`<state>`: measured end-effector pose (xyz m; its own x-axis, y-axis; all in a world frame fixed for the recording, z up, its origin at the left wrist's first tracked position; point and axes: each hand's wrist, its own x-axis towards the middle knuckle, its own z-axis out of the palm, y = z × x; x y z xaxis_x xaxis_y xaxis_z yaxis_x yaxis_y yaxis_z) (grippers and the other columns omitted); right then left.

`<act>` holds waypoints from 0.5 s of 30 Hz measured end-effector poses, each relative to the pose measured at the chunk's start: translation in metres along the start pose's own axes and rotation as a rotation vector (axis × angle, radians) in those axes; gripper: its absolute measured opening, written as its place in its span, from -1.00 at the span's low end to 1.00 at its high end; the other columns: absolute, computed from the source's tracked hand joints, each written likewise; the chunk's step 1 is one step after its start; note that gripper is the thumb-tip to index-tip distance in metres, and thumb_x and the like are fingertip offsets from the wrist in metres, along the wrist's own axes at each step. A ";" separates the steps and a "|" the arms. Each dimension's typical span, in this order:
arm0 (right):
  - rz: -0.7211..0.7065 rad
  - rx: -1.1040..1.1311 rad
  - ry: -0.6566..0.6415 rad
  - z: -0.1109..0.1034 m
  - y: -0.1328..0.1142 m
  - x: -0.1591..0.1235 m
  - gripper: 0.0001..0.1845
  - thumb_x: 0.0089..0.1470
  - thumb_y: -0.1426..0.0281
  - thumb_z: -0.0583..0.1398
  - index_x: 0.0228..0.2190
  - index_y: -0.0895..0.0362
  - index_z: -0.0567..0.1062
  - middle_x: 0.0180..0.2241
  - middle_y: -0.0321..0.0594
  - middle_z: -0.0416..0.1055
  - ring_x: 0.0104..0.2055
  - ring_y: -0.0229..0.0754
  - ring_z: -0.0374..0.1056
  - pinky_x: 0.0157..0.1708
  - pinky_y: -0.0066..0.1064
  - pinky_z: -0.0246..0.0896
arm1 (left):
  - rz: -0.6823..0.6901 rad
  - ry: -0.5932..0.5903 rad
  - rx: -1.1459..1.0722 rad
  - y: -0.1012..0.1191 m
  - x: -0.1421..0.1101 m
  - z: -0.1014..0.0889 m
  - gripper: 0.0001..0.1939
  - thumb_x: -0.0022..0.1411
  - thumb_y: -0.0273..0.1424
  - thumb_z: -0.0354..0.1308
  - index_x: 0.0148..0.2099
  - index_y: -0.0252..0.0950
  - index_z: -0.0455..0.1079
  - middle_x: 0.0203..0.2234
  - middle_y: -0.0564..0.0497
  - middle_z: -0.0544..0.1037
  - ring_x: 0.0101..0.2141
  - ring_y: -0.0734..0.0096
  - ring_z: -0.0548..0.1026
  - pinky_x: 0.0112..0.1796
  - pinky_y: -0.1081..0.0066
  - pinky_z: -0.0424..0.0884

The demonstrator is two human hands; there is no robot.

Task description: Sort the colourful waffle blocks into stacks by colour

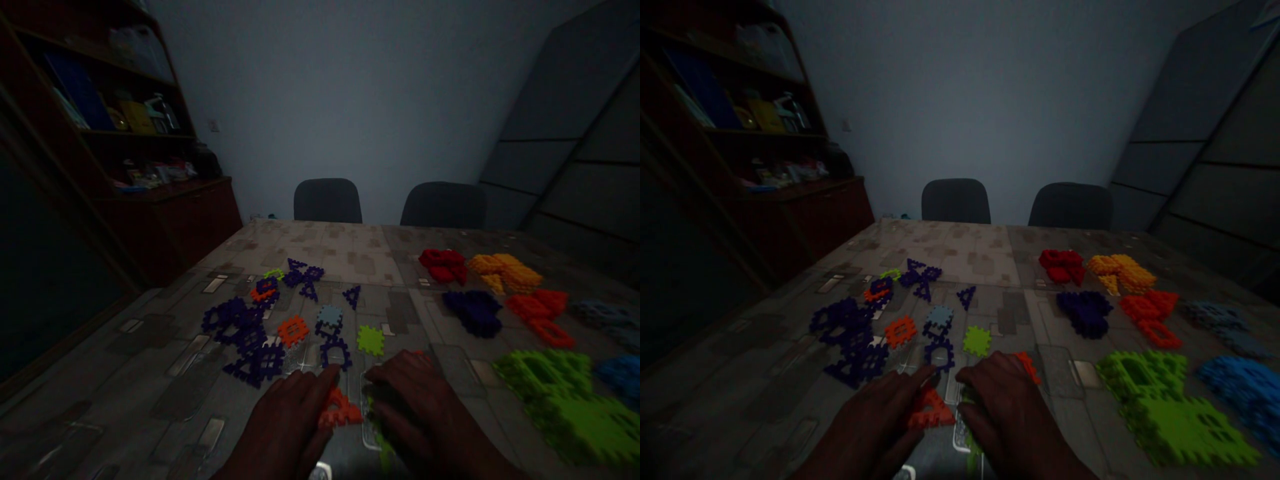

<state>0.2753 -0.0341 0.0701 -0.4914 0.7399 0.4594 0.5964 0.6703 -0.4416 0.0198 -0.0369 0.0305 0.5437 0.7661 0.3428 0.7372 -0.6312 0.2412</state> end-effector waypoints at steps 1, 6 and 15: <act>0.001 0.005 -0.028 0.002 -0.001 0.000 -0.73 0.16 0.52 0.23 -0.09 0.09 0.45 -0.24 -0.19 0.56 -0.21 -0.09 0.41 -0.21 -0.28 0.22 | -0.004 -0.010 -0.019 0.000 0.000 -0.002 -0.23 0.19 -0.48 0.20 0.38 -0.08 0.02 -0.07 -0.05 0.59 -0.16 0.12 0.59 -0.17 0.23 0.53; 0.058 -0.020 -0.163 0.017 -0.008 0.000 -0.77 0.07 0.47 0.34 -0.19 0.10 0.49 -0.27 -0.21 0.54 -0.22 -0.08 0.41 -0.21 -0.28 0.21 | 0.006 -0.026 -0.114 -0.003 0.002 -0.012 -0.24 0.22 -0.50 0.19 0.37 -0.02 0.00 -0.05 -0.02 0.60 -0.15 0.16 0.61 -0.17 0.25 0.57; 0.070 -0.135 -0.138 0.044 -0.010 0.001 -0.84 0.07 0.50 0.22 -0.27 0.06 0.48 -0.32 -0.26 0.52 -0.27 -0.12 0.33 -0.17 -0.29 0.15 | 0.024 0.078 -0.205 -0.011 0.001 -0.005 -0.36 0.25 -0.45 0.28 0.29 -0.02 0.15 -0.08 0.04 0.64 -0.19 0.30 0.65 -0.18 0.48 0.58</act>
<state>0.2407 -0.0373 0.0408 -0.5227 0.7913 0.3172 0.7074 0.6102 -0.3567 0.0105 -0.0301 0.0327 0.5218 0.7439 0.4176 0.6230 -0.6667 0.4091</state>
